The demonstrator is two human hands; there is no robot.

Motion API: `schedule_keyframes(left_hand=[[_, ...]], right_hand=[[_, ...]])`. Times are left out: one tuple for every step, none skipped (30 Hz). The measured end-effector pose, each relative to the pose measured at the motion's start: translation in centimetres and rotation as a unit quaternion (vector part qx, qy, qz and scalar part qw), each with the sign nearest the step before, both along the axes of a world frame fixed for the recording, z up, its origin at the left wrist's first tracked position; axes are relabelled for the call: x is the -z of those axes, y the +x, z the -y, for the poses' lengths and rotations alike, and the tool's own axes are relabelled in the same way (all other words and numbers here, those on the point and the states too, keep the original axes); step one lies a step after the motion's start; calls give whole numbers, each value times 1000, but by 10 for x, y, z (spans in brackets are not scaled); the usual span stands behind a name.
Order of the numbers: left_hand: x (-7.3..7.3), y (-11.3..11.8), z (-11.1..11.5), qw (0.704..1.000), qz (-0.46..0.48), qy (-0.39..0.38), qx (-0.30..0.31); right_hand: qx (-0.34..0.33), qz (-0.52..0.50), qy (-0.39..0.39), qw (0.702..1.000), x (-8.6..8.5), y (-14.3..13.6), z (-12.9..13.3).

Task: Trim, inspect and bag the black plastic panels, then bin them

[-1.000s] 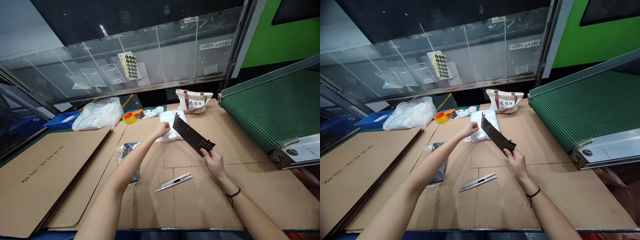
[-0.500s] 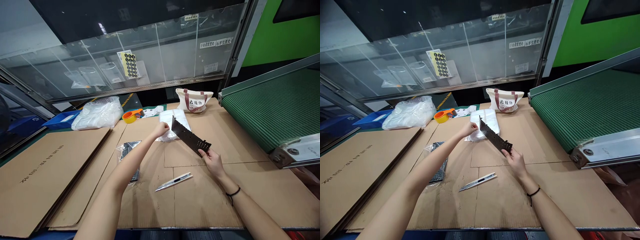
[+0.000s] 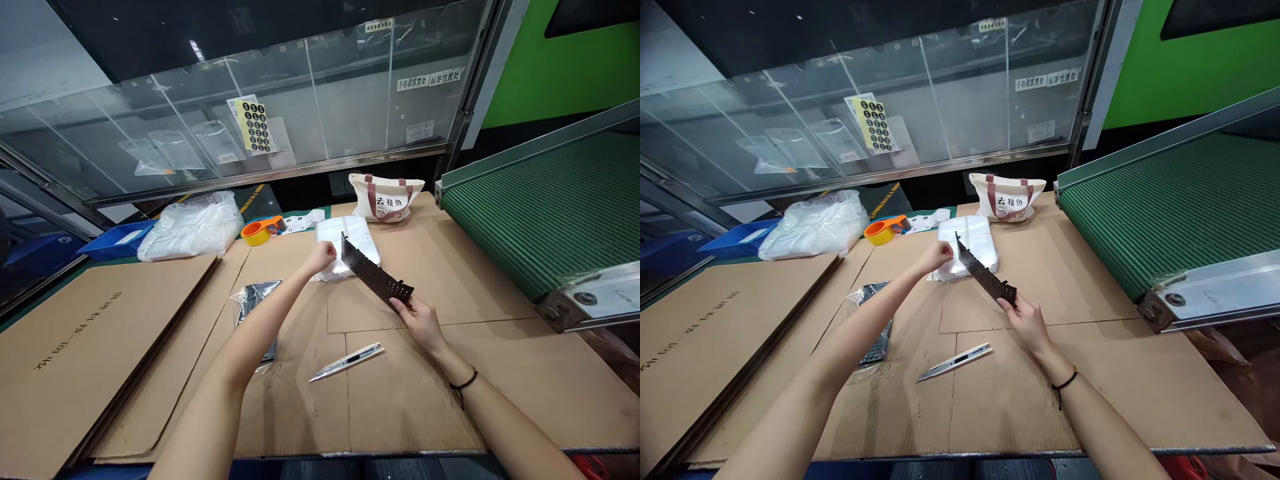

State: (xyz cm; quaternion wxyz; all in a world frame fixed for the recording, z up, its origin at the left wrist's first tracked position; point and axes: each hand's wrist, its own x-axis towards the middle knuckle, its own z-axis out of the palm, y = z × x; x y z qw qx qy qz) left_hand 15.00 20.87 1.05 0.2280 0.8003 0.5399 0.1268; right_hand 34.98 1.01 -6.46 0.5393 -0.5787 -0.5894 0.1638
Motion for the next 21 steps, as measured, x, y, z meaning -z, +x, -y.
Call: schedule_keyframes(left_hand=[[1, 1, 0, 1000, 15, 2, -10], [2, 1, 0, 999, 33, 5, -23], [2, 2, -1, 998, 54, 9, -36], [2, 2, -2, 995, 79, 14, -52], [2, 3, -3, 992, 107, 19, -70], [2, 4, -4, 986, 139, 24, -88], [2, 5, -6, 979, 174, 27, -106], [1, 7, -8, 970, 209, 26, -121], [0, 9, -9, 961, 242, 20, -131], [0, 11, -10, 953, 271, 11, -136], [-1, 12, -10, 946, 294, -1, -137], [-1, 13, -10, 941, 310, -12, -135], [-1, 14, -9, 938, 321, -22, -132], [-1, 13, -7, 937, 325, -29, -128], [-1, 12, -5, 938, 323, -34, -122], [-2, 11, -3, 941, 317, -36, -115], [-2, 9, -1, 945, 307, -34, -108], [-3, 6, 1, 950, 294, -29, -100], [-4, 3, 4, 955, 281, -21, -95], [-5, 0, 6, 959, 267, -11, -91], [-7, -3, 8, 963, 256, 0, -89]], right_hand=[[-3, -2, -3, 1000, 0, 0, 0], [-6, -4, -6, 1000, -1, -1, 1], [-7, -7, -8, 1000, -1, -1, 1], [-8, -10, -11, 1000, -1, -1, 1], [-9, -14, -14, 1000, -1, -1, 1], [-9, -18, -17, 1000, -1, -1, 1], [-10, -23, -20, 999, -1, -1, 0], [-10, -29, -24, 999, 0, -1, 0], [-11, -35, -28, 999, 0, -1, 0], [-11, -43, -32, 999, 1, -1, -1], [-11, -52, -37, 998, 1, -1, -1], [-10, -61, -41, 997, 1, -1, -2], [-7, -72, -46, 996, 0, -1, -2], [-3, -84, -50, 995, 0, -1, -2], [2, -98, -52, 994, -1, -1, -2], [8, -113, -54, 992, -2, -1, -2], [14, -130, -56, 990, -3, -1, -2], [20, -147, -56, 987, -3, -1, -2], [27, -166, -57, 984, -4, -1, -2], [34, -184, -57, 981, -4, -1, -2], [43, -203, -57, 977, -4, 0, -2]])
